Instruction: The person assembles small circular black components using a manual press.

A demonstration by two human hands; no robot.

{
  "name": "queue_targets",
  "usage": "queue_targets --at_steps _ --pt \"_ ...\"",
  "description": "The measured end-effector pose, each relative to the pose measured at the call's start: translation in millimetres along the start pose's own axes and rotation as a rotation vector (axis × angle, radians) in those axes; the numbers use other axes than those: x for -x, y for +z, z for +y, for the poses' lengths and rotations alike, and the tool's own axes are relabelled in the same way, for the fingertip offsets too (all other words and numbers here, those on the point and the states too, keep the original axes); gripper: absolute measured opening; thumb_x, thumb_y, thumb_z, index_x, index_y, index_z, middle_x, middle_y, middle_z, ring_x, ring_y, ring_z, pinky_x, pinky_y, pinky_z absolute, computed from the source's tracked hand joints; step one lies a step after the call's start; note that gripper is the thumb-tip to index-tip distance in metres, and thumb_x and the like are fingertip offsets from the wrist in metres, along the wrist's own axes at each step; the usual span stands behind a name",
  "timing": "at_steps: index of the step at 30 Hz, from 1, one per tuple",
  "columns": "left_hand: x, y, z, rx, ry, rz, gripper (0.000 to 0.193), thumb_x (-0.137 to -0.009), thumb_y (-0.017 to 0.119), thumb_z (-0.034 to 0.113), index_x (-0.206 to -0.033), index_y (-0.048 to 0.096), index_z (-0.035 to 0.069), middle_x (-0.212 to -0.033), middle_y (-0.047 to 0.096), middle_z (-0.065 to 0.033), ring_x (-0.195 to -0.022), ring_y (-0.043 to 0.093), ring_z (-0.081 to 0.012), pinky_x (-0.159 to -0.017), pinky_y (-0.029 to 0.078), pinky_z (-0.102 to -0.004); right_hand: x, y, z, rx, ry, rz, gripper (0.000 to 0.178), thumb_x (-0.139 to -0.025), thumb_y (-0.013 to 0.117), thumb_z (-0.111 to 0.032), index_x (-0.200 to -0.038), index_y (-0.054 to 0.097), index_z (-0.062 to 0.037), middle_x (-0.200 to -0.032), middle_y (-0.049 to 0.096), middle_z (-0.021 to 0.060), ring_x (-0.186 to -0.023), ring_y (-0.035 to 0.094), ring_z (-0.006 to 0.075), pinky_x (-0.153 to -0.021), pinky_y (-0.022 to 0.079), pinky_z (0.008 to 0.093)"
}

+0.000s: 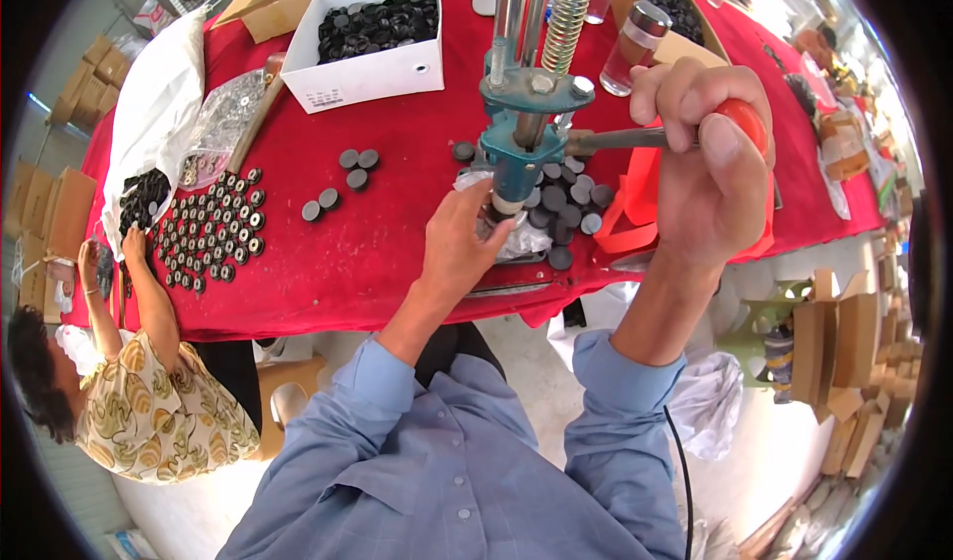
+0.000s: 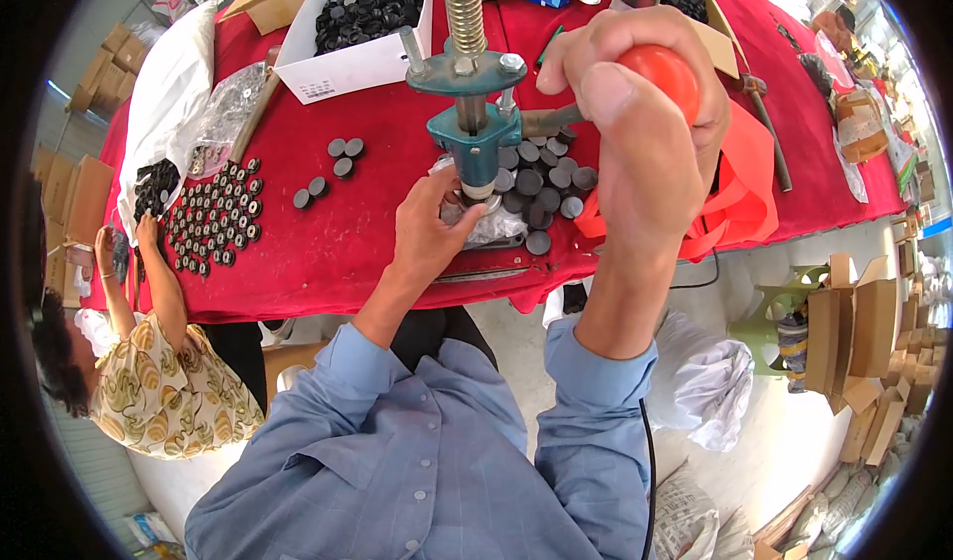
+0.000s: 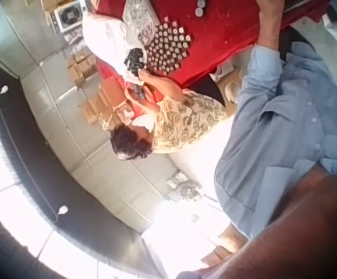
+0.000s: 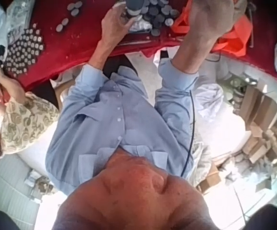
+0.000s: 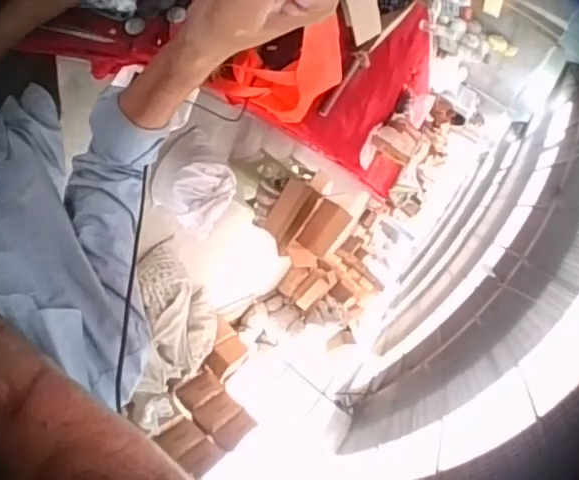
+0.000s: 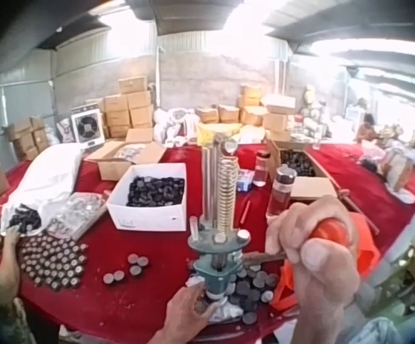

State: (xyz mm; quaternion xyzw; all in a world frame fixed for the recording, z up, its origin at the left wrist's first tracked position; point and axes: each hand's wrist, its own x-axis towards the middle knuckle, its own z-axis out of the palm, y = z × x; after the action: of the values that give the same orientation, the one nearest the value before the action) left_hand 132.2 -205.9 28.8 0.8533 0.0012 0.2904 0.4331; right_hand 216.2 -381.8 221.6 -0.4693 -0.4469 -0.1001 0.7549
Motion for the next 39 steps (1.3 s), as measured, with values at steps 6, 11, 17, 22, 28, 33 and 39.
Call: queue_targets --at_steps 6,11,17,22,28,33,39 --pt "-2 -3 0 -0.01 -0.009 0.002 0.059 -0.075 0.086 0.01 -0.128 0.061 0.002 -0.107 0.067 -0.0151 -0.094 0.065 -0.0323 -0.079 0.055 -0.0411 30 8 0 -0.079 -0.049 0.045 0.022 -0.081 0.067 -0.018 -0.091 0.056 -0.0019 -0.076 0.055 0.007 -0.076 0.058 0.0259 -0.087 0.047 0.0472" --pt "-9 -47 -44 -0.28 0.09 0.186 0.042 -0.082 0.081 0.009 -0.12 0.066 0.003 -0.119 0.066 -0.0152 -0.102 0.062 -0.0353 -0.09 0.051 -0.0441 94 5 -7 0.092 -0.083 -0.007 0.029 -0.08 0.071 -0.031 -0.089 0.052 -0.0108 -0.071 0.047 0.0029 -0.078 0.055 0.0256 -0.107 0.036 0.0558" --pt "-9 -81 -108 -0.668 -0.017 0.184 0.038 -0.087 0.075 0.008 -0.123 0.067 0.003 -0.126 0.062 -0.0161 -0.114 0.056 -0.0368 -0.099 0.046 -0.0459 138 11 0 0.181 -0.103 0.163 0.033 -0.077 0.077 -0.036 -0.087 0.057 -0.0123 -0.068 0.053 0.0016 -0.079 0.061 0.0272 -0.109 0.033 0.0579" --pt "-3 -86 -112 -0.581 -0.099 0.148 0.037 -0.086 0.074 0.005 -0.123 0.07 0.005 -0.122 0.063 -0.0161 -0.114 0.057 -0.0364 -0.098 0.046 -0.045 128 6 -4 0.204 -0.102 0.114 0.032 -0.076 0.077 -0.035 -0.086 0.057 -0.0118 -0.068 0.053 0.0021 -0.078 0.061 0.027 -0.109 0.034 0.0572" --pt "21 -83 -90 -0.397 -0.099 0.189 0.037 -0.083 0.078 0.003 -0.119 0.072 0.003 -0.106 0.069 -0.0141 -0.087 0.066 -0.0274 -0.076 0.055 -0.0379 79 3 -7 0.063 -0.123 0.026 0.029 -0.075 0.075 -0.026 -0.09 0.058 -0.008 -0.07 0.054 0.0044 -0.072 0.058 0.0261 -0.098 0.042 0.0547" --pt "13 -42 -26 -0.083 -0.119 0.145 0.054 -0.073 0.089 0.011 -0.122 0.069 0.004 -0.104 0.073 -0.0109 -0.074 0.065 -0.0183 -0.067 0.056 -0.0312 16 6 -2 -0.064 -0.093 0.024 0.022 -0.081 0.065 -0.014 -0.098 0.058 -0.0017 -0.075 0.054 0.0061 -0.074 0.058 0.0236 -0.077 0.049 0.0387" --pt "-3 0 -6 0.046 -0.089 -0.032 0.061 -0.072 0.091 0.014 -0.125 0.064 0.002 -0.098 0.071 -0.013 -0.073 0.067 -0.021 -0.064 0.056 -0.0319 -8 -2 6 -0.052 -0.006 -0.013 0.018 -0.085 0.059 -0.01 -0.098 0.059 0.0018 -0.08 0.059 0.0098 -0.076 0.059 0.0194 -0.072 0.048 0.0337"
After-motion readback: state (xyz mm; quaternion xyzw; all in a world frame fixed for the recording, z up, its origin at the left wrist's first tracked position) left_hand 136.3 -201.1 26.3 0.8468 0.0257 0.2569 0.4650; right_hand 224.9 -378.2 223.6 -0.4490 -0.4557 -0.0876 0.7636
